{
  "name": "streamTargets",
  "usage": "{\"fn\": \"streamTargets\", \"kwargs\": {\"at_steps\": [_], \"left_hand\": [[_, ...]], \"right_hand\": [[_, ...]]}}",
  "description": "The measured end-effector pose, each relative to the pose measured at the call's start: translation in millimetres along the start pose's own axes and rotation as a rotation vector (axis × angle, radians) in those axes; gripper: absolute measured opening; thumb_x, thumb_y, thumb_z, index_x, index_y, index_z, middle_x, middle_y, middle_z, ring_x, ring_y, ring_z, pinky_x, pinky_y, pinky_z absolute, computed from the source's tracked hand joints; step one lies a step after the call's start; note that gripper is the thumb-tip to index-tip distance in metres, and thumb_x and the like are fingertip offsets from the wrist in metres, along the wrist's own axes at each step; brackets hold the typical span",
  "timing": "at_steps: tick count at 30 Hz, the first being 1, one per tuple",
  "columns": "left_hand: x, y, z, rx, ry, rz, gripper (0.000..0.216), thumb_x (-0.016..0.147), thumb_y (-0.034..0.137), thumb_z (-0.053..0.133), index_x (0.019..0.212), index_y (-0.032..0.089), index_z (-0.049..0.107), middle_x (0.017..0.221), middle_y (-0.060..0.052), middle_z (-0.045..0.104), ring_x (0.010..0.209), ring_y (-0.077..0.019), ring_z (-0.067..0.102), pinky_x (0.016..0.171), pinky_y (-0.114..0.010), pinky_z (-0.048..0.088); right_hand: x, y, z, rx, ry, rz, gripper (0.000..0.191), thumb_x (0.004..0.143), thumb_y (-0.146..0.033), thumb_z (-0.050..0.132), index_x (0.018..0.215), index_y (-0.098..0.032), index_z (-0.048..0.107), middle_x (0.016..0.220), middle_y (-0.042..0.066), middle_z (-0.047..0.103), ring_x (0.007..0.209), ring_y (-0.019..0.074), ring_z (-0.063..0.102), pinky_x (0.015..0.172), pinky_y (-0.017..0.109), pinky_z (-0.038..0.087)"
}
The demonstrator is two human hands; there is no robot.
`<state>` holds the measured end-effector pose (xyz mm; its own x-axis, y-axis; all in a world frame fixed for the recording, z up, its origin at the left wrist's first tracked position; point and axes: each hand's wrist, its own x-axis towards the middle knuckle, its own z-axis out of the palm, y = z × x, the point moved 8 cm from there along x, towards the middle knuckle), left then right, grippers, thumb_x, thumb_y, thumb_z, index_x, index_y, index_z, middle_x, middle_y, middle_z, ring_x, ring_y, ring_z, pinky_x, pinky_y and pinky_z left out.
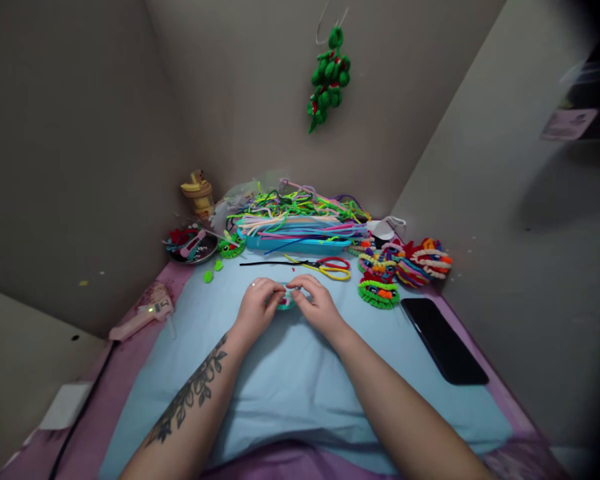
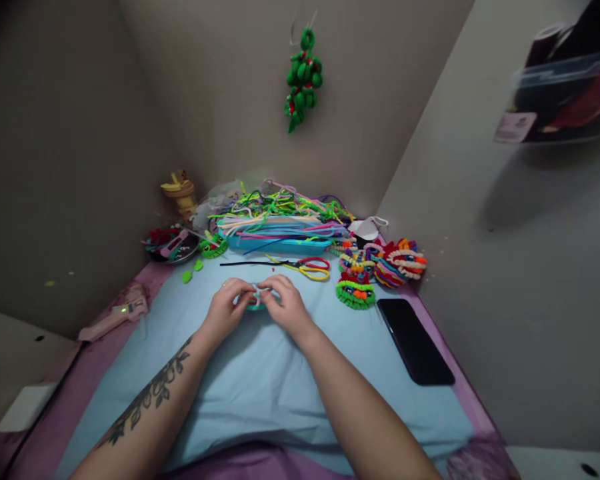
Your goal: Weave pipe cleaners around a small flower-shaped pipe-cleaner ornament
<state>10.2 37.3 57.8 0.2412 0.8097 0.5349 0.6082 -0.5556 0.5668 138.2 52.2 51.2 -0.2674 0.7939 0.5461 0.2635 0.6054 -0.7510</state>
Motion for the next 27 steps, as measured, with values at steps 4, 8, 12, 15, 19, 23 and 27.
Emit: {"fn": "streamTargets", "kwargs": {"at_steps": [4,8,12,15,19,23,27], "left_hand": [[0,-5,0,-0.069,0.009,-0.058,0.010,0.085,0.022,0.052,0.084,0.019,0.061,0.080,-0.004,0.064,0.080,-0.0167,0.057,0.076,-0.030,0.043],[-1,-12,1,-0.138,0.013,-0.170,0.008,0.082,0.022,0.055,0.085,0.019,0.062,0.084,-0.004,0.066,0.079,-0.0161,0.059,0.075,-0.028,0.045],[-1,-11,-2,-0.137,0.027,-0.170,0.009,0.082,0.023,0.055,0.083,0.019,0.063,0.081,-0.003,0.065,0.076,-0.0152,0.059,0.072,-0.027,0.045],[-2,-8,-5,-0.084,0.062,-0.125,0.010,0.084,0.024,0.054,0.082,0.019,0.063,0.078,-0.003,0.064,0.073,-0.0149,0.057,0.071,-0.028,0.045],[-4,-3,-5,-0.019,0.097,-0.048,0.011,0.086,0.024,0.053,0.083,0.019,0.062,0.079,-0.004,0.065,0.078,-0.0161,0.058,0.075,-0.029,0.045],[-4,-9,-2,-0.021,0.086,-0.091,0.010,0.084,0.025,0.054,0.088,0.019,0.062,0.084,-0.005,0.066,0.082,-0.0171,0.059,0.077,-0.030,0.045],[-3,-17,4,-0.014,0.018,-0.166,0.013,0.085,0.025,0.052,0.090,0.019,0.062,0.087,-0.005,0.066,0.084,-0.0179,0.058,0.078,-0.031,0.045]], "right_hand": [[0,10,3,0.079,-0.034,0.136,0.008,0.079,-0.025,0.058,0.078,-0.019,0.064,0.078,0.003,0.063,0.078,0.0172,0.060,0.075,0.031,0.047],[-4,22,11,0.213,-0.114,0.287,0.010,0.076,-0.028,0.060,0.078,-0.018,0.062,0.073,0.000,0.063,0.071,0.0154,0.060,0.069,0.028,0.047],[-4,22,10,0.237,-0.091,0.256,0.012,0.076,-0.029,0.061,0.084,-0.020,0.060,0.083,0.003,0.062,0.081,0.0170,0.059,0.077,0.031,0.048],[-4,16,2,0.089,0.015,0.178,0.007,0.075,-0.028,0.063,0.077,-0.021,0.061,0.100,0.006,0.058,0.100,0.0209,0.055,0.092,0.039,0.042],[-8,16,5,-0.031,0.037,0.196,0.004,0.073,-0.025,0.065,0.072,-0.022,0.064,0.114,0.008,0.053,0.111,0.0243,0.050,0.099,0.045,0.036],[-9,22,7,0.003,0.054,0.243,0.006,0.073,-0.021,0.063,0.067,-0.021,0.063,0.111,0.009,0.055,0.108,0.0239,0.052,0.096,0.045,0.039],[-9,26,0,0.020,0.136,0.251,0.008,0.075,-0.025,0.063,0.068,-0.021,0.064,0.105,0.008,0.055,0.103,0.0228,0.054,0.094,0.044,0.041]]}}
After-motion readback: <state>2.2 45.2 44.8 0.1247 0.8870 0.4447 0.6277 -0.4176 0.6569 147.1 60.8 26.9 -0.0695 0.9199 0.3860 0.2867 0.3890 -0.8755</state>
